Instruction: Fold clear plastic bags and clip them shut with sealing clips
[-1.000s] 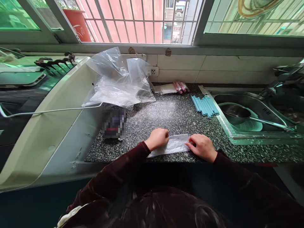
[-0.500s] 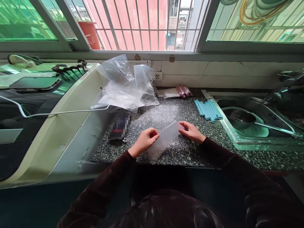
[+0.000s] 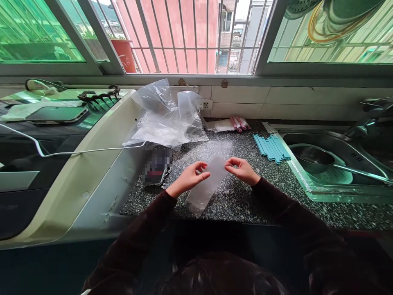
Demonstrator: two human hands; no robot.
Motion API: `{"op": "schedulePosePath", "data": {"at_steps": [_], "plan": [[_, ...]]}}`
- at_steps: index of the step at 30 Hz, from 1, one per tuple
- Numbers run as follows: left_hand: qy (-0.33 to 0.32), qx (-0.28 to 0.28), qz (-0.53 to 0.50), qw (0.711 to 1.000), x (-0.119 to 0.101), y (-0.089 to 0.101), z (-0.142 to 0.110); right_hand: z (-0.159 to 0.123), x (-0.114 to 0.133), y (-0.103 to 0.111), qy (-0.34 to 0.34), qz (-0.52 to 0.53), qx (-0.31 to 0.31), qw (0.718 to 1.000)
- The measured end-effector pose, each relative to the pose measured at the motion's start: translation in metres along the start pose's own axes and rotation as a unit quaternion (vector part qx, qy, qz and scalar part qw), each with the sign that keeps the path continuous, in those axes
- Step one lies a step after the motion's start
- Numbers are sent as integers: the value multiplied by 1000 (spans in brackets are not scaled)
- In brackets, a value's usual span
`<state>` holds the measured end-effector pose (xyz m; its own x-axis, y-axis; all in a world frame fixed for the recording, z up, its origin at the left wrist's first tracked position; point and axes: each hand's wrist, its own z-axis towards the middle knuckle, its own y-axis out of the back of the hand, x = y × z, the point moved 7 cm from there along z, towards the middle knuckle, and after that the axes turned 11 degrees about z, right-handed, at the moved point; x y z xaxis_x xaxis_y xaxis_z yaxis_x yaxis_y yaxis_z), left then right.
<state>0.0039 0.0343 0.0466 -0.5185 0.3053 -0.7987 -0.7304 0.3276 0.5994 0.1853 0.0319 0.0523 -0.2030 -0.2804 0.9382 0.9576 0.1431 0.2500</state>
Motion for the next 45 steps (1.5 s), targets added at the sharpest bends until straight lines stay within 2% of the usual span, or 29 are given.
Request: {"op": "schedulePosePath", "data": {"at_steps": [5,8,11,16,19,23,25,27,29,31,38,43,45], "plan": [[15,8,-125,992,-4,-7,35,5,6,-7,10,-25,21,999],[24,3,-185,982,-4,-13,46,7,1,-7,-6,-15,7,1000],[34,-54,-253,965,1,-13,48,9,-13,-8,-55,38,-2,998],[50,-147,-322,934,16,-11,46,4,-37,-29,-142,90,62,984],[52,-186,-326,925,24,-6,45,1,-43,-36,-155,77,70,982],[48,-193,-331,922,31,-3,45,-1,-43,-37,-145,54,70,985],[60,-177,-353,917,35,-6,45,-1,-42,-35,-139,43,68,987],[81,-127,-370,917,37,-13,46,-1,-40,-33,-132,36,59,989],[99,-61,-354,928,36,-22,46,0,-40,-29,-129,32,48,990],[99,-20,-314,944,34,-28,44,2,-39,-24,-123,32,36,991],[73,-4,-247,966,29,-36,41,15,-30,0,-77,57,-79,992],[47,22,-250,967,24,-43,42,16,-26,-5,-55,50,-70,995],[44,30,-253,966,26,-44,43,17,-26,1,-56,30,-65,996]]}}
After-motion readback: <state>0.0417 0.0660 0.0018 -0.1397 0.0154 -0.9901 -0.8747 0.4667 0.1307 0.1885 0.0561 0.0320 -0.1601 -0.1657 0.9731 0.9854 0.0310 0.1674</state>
